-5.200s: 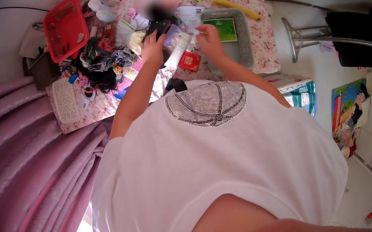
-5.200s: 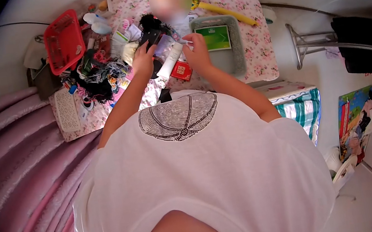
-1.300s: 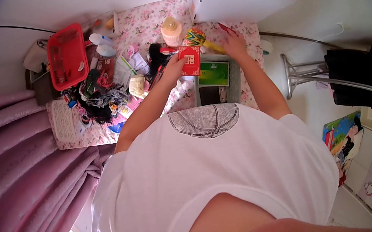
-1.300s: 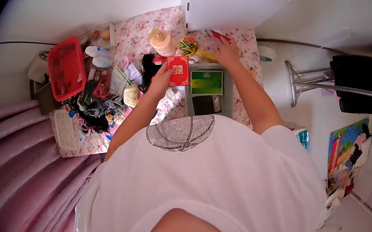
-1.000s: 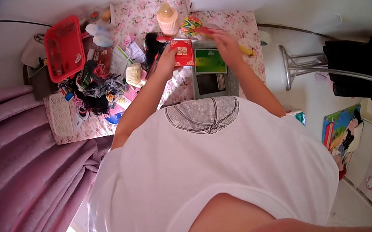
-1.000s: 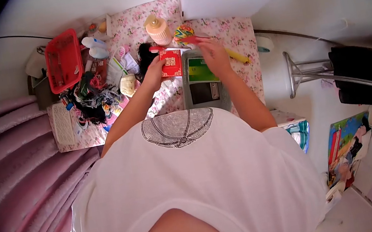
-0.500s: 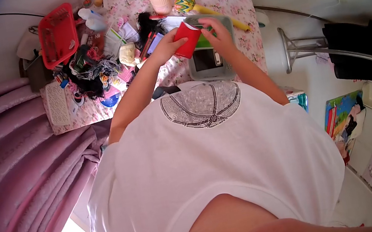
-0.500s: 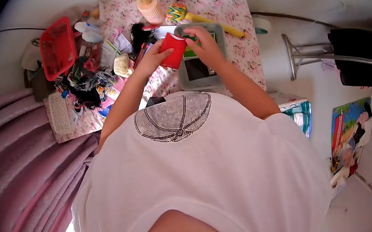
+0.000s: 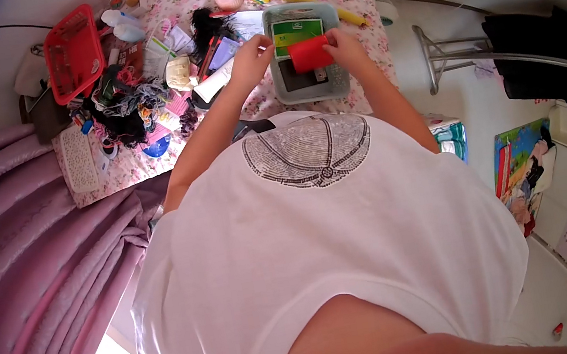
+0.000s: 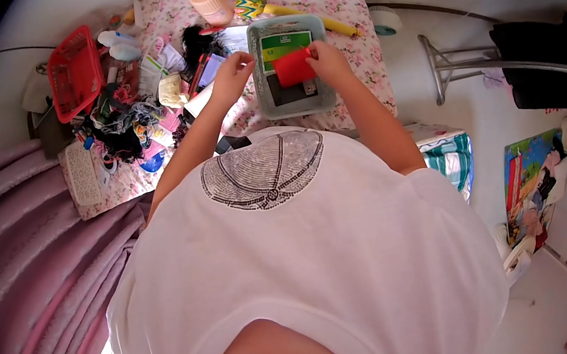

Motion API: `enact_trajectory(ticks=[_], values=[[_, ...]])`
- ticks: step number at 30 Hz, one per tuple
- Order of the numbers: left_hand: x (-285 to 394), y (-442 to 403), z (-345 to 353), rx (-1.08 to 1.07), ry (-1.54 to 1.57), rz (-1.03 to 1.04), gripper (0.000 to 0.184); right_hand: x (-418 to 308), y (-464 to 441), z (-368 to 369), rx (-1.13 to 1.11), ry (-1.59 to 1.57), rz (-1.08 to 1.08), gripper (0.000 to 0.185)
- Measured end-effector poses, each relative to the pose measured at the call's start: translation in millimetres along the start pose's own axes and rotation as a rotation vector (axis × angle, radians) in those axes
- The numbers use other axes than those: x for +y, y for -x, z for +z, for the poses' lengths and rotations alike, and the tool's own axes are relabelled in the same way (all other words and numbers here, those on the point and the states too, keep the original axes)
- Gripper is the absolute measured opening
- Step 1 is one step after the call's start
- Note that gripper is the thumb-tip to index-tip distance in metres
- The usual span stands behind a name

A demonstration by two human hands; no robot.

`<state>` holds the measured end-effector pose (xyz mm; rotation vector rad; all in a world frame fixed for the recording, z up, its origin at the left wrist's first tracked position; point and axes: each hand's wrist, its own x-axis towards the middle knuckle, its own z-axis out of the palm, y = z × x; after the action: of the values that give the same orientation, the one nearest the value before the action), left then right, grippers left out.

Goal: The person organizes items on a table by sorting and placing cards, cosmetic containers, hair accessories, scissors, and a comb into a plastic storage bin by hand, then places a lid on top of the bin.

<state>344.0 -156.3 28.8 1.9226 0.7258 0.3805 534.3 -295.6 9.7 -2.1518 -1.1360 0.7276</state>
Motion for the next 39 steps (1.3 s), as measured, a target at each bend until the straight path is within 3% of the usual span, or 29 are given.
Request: enact_trajectory(ticks=[6, 10, 16, 19, 22, 39], values=[[-15, 15, 17, -0.069, 0.129, -0.037, 0.018, 2, 18, 46, -0.027, 0.282, -0.168, 0.016], [-12, 17, 13, -0.078, 0.123, -0.060, 0.017, 4, 14, 61, -0.092, 0.460, -0.126, 0.011], [-21, 23, 9, -0.095, 0.124, -0.095, 0.018, 21, 6, 69, -0.070, 0.429, -0.117, 0.021], [-22, 24, 9, -0.095, 0.116, -0.098, 0.019, 11, 9, 70, 0.060, 0.455, -0.143, 0.021], [-23, 23, 9, -0.090, 0.095, -0.079, 0.019, 5, 13, 69, 0.030, 0.552, -0.245, 0.022], [-29, 12, 12, -0.128, 0.106, -0.030, 0.018, -2, 23, 56, -0.165, 0.494, -0.138, 0.042]])
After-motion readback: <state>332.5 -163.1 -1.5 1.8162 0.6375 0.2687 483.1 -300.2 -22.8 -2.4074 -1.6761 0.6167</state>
